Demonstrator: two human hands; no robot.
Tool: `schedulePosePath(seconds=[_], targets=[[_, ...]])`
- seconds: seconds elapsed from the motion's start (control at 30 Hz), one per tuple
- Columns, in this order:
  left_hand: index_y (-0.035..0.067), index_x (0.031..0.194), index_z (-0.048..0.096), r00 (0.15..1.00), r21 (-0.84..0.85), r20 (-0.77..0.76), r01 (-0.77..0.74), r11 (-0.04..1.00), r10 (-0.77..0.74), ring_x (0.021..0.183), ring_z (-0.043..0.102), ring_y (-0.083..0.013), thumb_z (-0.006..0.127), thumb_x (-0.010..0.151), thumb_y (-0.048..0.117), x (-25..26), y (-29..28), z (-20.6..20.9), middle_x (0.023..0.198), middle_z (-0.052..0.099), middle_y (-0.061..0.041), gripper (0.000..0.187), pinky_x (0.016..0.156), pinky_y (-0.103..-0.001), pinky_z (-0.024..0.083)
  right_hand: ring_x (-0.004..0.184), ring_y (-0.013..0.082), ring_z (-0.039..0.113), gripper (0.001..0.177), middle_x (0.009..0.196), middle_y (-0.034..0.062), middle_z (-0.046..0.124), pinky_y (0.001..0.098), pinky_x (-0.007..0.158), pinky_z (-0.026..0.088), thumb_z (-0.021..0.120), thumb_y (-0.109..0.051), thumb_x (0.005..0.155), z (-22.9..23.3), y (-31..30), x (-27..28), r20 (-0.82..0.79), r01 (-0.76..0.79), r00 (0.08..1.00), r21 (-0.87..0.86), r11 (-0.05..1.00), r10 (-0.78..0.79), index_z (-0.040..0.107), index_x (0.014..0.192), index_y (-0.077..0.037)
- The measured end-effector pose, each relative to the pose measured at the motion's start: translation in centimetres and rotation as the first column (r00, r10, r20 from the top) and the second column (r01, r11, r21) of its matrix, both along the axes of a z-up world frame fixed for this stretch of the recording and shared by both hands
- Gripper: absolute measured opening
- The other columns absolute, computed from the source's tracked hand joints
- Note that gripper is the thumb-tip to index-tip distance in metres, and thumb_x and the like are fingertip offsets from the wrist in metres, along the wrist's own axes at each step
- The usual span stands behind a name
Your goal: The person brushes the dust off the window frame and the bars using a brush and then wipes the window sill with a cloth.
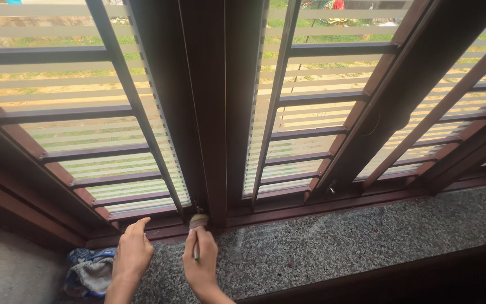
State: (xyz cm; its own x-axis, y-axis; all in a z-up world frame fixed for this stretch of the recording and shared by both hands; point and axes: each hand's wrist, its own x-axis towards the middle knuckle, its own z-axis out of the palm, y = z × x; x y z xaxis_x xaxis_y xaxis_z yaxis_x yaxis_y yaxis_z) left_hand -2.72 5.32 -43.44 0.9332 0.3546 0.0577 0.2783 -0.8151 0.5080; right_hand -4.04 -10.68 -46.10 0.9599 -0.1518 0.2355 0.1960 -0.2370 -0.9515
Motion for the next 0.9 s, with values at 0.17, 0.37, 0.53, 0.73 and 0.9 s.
schedulePosePath(seconds=[0.17,0.37,0.53,0.73,0.9], targets=[[0.015,0.135,0.063,0.994,-0.065,0.109,-0.002,0.998,0.009,0.116,0.063,-0.0395,0.054,0.091,0.002,0.4,0.0,0.9,0.133,0.064,-0.016,0.046,0.096,-0.049,0.053,0.071,0.0298,0.068,0.030,0.074,0.0141,0.061,0.0454,0.066,0.051,0.049,-0.028,0.105,-0.8,5.7,-2.0,-0.409,-0.222,0.857,0.259,0.940,0.315,0.053,0.087,-0.004],[0.012,0.133,0.066,0.979,-0.122,0.174,-0.085,0.989,0.106,0.101,0.069,-0.0396,0.052,0.090,-0.002,-0.7,3.3,1.7,0.117,0.069,-0.020,0.048,0.093,-0.049,0.054,0.069,0.0342,0.062,0.020,0.082,0.0169,0.055,0.0479,0.062,0.049,0.053,-0.020,0.100,-1.6,6.3,-2.5,-0.097,0.088,0.991,-0.048,0.995,-0.092,0.058,0.089,-0.004],[0.009,0.126,0.068,0.944,-0.111,0.320,-0.045,0.993,0.078,0.106,0.067,-0.0414,0.050,0.093,-0.001,-0.6,4.8,-0.1,0.117,0.070,-0.021,0.039,0.091,-0.049,0.053,0.070,0.0321,0.055,0.028,0.075,0.0171,0.055,0.0457,0.067,0.043,0.050,-0.023,0.104,-0.6,6.7,-0.9,-0.207,-0.177,0.961,0.038,0.983,0.181,0.053,0.087,-0.002],[0.008,0.128,0.067,0.956,-0.174,0.249,-0.111,0.978,0.153,0.104,0.068,-0.0388,0.051,0.094,0.000,-1.4,6.2,0.0,0.124,0.067,-0.022,0.039,0.090,-0.048,0.054,0.072,0.0275,0.054,0.029,0.080,0.0143,0.052,0.0450,0.069,0.045,0.048,-0.023,0.104,0.1,6.9,-1.8,-0.234,-0.029,0.972,-0.123,0.992,-0.001,0.053,0.083,-0.003],[0.011,0.128,0.068,0.954,-0.191,0.214,-0.169,0.967,0.209,0.098,0.069,-0.0369,0.051,0.087,-0.003,-1.9,5.9,1.1,0.125,0.067,-0.019,0.047,0.090,-0.047,0.055,0.072,0.0269,0.052,0.028,0.075,0.0135,0.052,0.0454,0.069,0.043,0.051,-0.023,0.104,-1.0,10.3,-1.7,-0.165,-0.191,0.967,0.029,0.981,0.193,0.052,0.085,-0.003]])
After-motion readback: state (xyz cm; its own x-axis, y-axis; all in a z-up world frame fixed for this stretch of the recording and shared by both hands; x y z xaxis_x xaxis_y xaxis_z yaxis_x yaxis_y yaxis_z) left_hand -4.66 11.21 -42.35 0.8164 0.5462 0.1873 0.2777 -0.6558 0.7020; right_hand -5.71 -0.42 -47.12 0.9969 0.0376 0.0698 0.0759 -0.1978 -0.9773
